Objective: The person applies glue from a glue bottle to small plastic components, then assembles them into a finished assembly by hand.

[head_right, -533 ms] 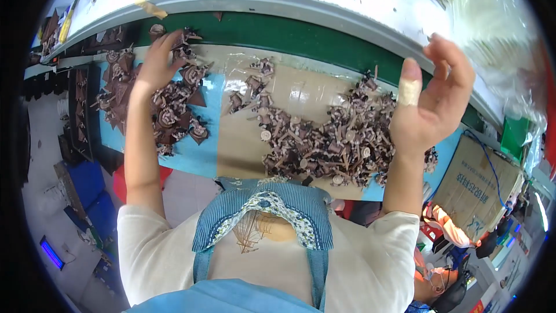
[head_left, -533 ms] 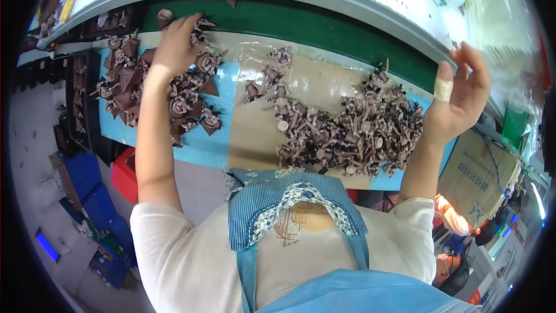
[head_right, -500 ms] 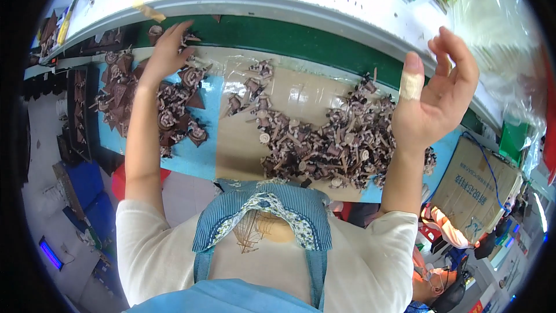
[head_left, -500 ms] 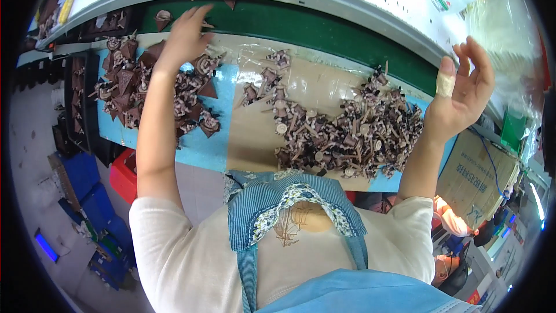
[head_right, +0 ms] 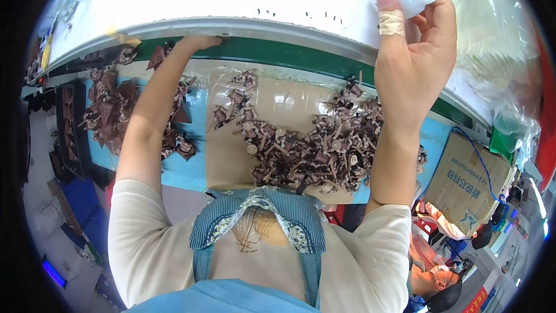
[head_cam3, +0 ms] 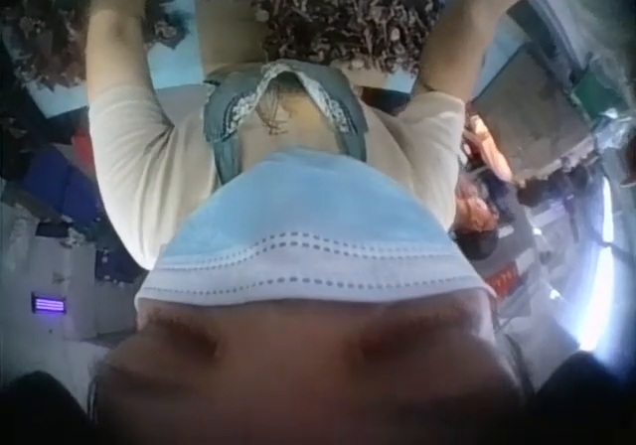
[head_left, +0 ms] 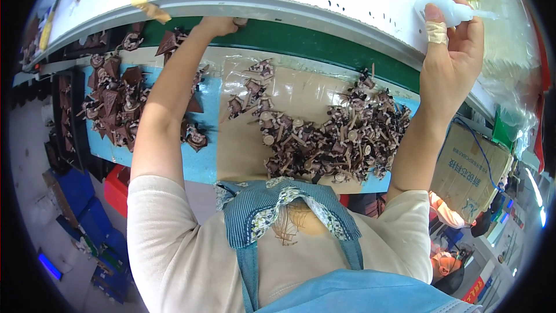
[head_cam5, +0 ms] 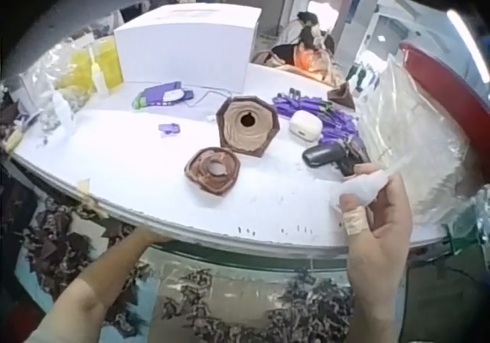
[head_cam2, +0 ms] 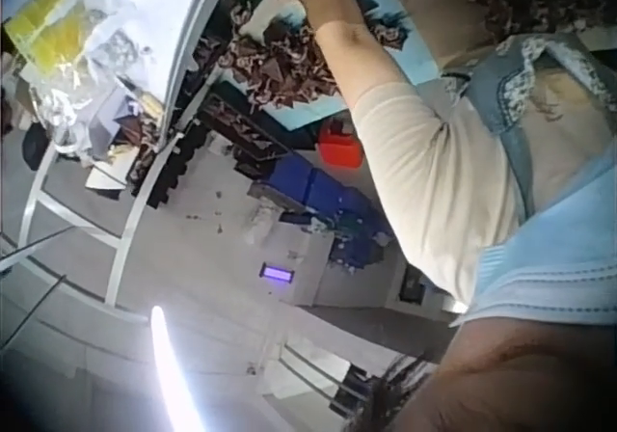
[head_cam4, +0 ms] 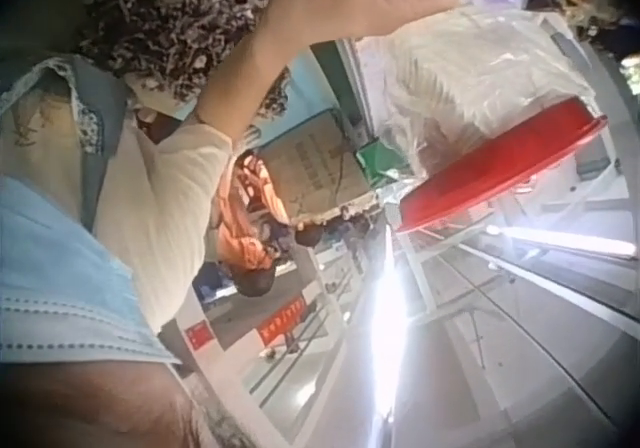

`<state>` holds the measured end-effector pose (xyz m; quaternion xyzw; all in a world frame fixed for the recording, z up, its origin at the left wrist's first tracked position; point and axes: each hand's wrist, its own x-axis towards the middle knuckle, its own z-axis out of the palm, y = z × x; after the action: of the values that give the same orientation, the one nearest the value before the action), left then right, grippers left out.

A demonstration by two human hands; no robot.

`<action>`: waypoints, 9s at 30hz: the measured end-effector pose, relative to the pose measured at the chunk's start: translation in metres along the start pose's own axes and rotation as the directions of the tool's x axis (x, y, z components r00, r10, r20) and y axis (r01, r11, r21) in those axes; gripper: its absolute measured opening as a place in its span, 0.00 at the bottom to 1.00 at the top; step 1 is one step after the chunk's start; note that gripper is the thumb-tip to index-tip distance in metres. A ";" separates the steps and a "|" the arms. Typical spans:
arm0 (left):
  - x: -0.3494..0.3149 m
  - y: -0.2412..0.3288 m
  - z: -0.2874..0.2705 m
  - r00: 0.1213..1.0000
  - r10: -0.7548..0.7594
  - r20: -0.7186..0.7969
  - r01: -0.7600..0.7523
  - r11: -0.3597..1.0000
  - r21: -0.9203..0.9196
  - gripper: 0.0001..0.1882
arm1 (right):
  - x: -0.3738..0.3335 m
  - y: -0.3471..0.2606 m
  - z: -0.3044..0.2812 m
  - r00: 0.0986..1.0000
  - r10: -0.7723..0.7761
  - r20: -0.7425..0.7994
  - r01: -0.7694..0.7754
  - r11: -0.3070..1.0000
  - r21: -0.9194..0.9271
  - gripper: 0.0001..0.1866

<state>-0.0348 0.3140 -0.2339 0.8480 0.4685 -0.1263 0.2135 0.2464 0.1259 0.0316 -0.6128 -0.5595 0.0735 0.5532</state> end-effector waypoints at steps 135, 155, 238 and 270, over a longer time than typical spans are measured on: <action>-0.300 0.227 -0.055 0.905 0.079 -0.417 -0.418 0.000 -0.908 0.29 | -0.181 -0.063 -0.058 0.717 0.399 0.572 -0.695 0.480 0.536 0.16; -0.311 0.242 -0.075 0.783 0.284 -0.553 -0.621 0.415 -0.665 0.32 | -0.123 -0.123 -0.065 0.636 -0.203 0.744 0.348 0.937 -0.043 0.16; -0.327 0.217 -0.047 0.846 0.454 -0.278 -0.184 -0.241 -0.953 0.44 | -0.148 -0.127 -0.102 0.791 -0.314 0.525 0.343 0.938 0.045 0.16; -0.307 0.187 -0.070 0.789 0.152 -0.595 -0.485 0.749 -0.452 0.37 | 0.003 0.004 -0.041 0.998 0.056 -0.016 -0.052 0.981 0.185 0.19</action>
<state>-0.0371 0.0324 0.0000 0.8111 0.3649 0.2985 0.3461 0.2788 0.1043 0.0459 -0.5746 -0.5275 0.1333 0.6114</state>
